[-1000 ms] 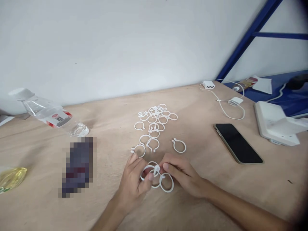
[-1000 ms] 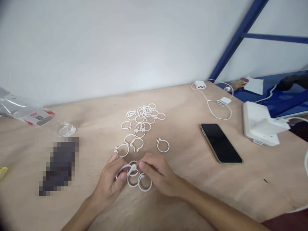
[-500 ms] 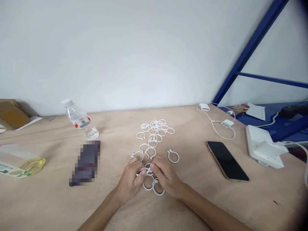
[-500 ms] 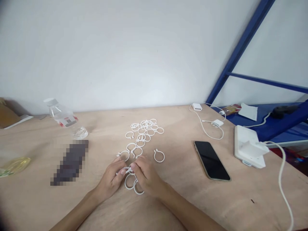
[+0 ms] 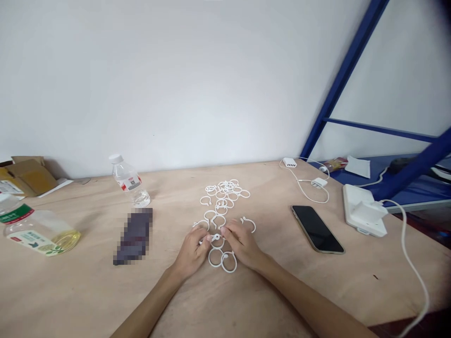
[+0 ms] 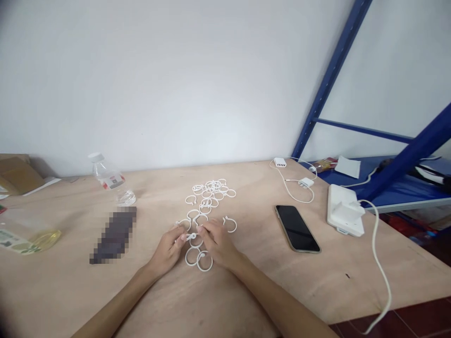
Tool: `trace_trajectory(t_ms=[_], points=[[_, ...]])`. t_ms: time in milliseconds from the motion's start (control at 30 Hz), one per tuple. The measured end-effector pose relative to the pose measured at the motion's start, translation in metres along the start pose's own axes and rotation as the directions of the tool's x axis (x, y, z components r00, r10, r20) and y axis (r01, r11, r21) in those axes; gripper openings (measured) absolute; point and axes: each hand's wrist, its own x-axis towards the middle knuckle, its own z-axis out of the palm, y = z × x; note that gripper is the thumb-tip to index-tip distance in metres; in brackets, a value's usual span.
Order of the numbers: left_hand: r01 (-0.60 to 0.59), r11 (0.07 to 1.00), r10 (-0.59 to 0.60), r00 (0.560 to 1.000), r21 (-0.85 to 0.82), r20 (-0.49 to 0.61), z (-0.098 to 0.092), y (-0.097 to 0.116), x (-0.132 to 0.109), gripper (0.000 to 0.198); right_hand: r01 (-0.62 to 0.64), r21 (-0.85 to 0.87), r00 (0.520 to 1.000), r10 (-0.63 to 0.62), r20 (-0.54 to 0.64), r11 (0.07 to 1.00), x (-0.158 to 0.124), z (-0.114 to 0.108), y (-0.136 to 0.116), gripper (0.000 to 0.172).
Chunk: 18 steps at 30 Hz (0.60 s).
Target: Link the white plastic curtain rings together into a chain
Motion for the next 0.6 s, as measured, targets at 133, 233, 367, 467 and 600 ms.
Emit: trace_trajectory(t_ms=[133,233,367,467,600], points=[[0.005,0.996,-0.004,1.0,0.092,-0.008,-0.001,0.004,-0.001,0.033,-0.083,-0.319,0.991,0.045,-0.126,0.944,0.005,-0.025,0.018,0.017],[-0.047,0.988,0.043,0.999,0.149,0.034,0.0,0.007,-0.002,0.022,-0.178,-0.472,0.984,0.144,-0.108,0.864,0.004,-0.037,0.03,0.016],[-0.094,0.974,0.087,0.995,0.204,0.043,0.003,0.009,-0.004,0.023,-0.184,-0.515,0.982,0.183,-0.053,0.837,0.002,-0.038,0.035,0.015],[-0.12,0.969,0.117,0.993,0.218,0.029,0.004,0.01,-0.006,0.029,-0.167,-0.41,0.986,0.156,-0.061,0.897,0.002,-0.032,0.029,0.016],[-0.109,0.973,0.113,0.994,0.204,-0.011,0.002,0.011,-0.006,0.033,-0.251,0.007,0.967,0.251,-0.048,0.968,0.003,-0.022,0.01,0.019]])
